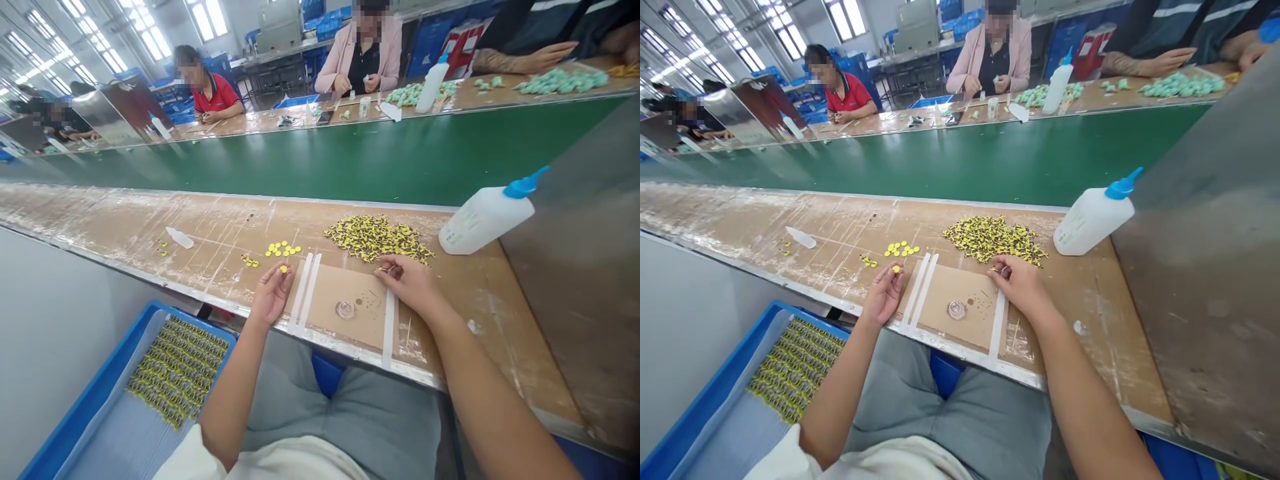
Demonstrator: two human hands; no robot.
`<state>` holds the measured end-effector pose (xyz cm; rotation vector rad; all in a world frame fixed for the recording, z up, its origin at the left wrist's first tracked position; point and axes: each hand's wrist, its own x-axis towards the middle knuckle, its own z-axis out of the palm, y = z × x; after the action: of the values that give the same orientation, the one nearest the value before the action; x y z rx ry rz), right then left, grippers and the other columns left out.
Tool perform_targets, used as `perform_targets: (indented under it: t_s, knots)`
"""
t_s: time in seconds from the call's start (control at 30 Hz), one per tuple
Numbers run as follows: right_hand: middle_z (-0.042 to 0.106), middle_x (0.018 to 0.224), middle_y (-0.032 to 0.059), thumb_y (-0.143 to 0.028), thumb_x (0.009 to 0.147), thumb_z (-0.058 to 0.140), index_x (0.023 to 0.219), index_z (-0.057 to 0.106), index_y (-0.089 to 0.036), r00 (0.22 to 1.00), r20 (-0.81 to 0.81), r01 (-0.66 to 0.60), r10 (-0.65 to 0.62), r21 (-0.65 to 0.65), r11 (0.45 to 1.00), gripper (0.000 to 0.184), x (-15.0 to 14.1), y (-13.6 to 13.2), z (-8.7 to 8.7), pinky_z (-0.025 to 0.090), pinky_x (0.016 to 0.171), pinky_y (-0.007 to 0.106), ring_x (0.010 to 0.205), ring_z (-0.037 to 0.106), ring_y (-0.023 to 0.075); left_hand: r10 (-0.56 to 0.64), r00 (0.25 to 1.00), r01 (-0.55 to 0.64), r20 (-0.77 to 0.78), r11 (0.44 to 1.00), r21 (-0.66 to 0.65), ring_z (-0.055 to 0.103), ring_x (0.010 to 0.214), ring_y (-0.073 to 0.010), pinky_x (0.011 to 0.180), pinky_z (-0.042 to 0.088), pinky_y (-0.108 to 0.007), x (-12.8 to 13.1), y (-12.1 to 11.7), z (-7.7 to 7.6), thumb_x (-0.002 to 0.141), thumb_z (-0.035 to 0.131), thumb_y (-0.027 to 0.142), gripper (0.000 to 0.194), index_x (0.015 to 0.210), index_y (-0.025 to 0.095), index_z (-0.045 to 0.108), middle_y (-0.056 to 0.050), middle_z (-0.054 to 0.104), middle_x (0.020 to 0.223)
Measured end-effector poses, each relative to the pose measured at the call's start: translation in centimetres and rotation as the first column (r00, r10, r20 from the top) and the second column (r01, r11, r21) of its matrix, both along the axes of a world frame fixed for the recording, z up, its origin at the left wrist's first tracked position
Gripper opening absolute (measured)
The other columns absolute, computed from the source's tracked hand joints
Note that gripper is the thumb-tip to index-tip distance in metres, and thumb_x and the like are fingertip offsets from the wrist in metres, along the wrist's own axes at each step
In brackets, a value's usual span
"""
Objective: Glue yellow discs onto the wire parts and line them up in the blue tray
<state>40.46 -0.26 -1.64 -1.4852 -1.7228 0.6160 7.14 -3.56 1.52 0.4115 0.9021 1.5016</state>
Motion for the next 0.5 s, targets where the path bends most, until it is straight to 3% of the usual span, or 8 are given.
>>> perform_targets:
  t_s: [0.17, 0.33, 0.5]
  knots:
    - [0.072, 0.081, 0.0037, -0.041, 0.08, 0.071, 0.101, 0.075, -0.019, 0.997, -0.058, -0.044, 0.043, -0.018, 0.999, 0.031, -0.2, -0.3, 0.1, 0.053, 0.065, 0.032, 0.067, 0.064, 0.0183, -0.005, 1.0, 0.005, -0.009, 1.0, -0.006, 0.076, 0.087, -0.0117, 0.086, 0.059, -0.016, 0.0, -0.1, 0.1, 0.072, 0.087, 0.005, 0.026, 0.095, 0.01, 0.077, -0.008, 0.079, 0.098]
    - [0.074, 0.084, 0.0055, -0.04, 0.084, 0.069, 0.087, 0.08, -0.022, 0.99, 0.043, -0.134, 0.132, 0.054, 0.99, 0.02, -0.4, -0.5, 0.9, 0.054, 0.07, 0.035, 0.074, 0.066, 0.0211, -0.005, 1.0, 0.005, -0.008, 1.0, -0.02, 0.076, 0.087, -0.012, 0.089, 0.059, -0.018, 0.0, -0.2, -0.1, 0.072, 0.087, 0.007, 0.026, 0.095, 0.011, 0.077, -0.008, 0.079, 0.098]
    - [0.075, 0.094, 0.0055, -0.043, 0.083, 0.077, 0.093, 0.081, -0.026, 0.973, -0.231, 0.014, 0.012, 0.113, 0.993, 0.021, -1.2, -1.8, 2.2, 0.059, 0.073, 0.035, 0.087, 0.07, 0.0221, -0.04, 0.999, 0.04, 0.001, 0.999, -0.006, 0.076, 0.089, -0.0126, 0.088, 0.059, -0.017, 0.8, -1.6, 0.0, 0.07, 0.09, 0.014, 0.03, 0.098, 0.015, 0.079, -0.007, 0.079, 0.103]
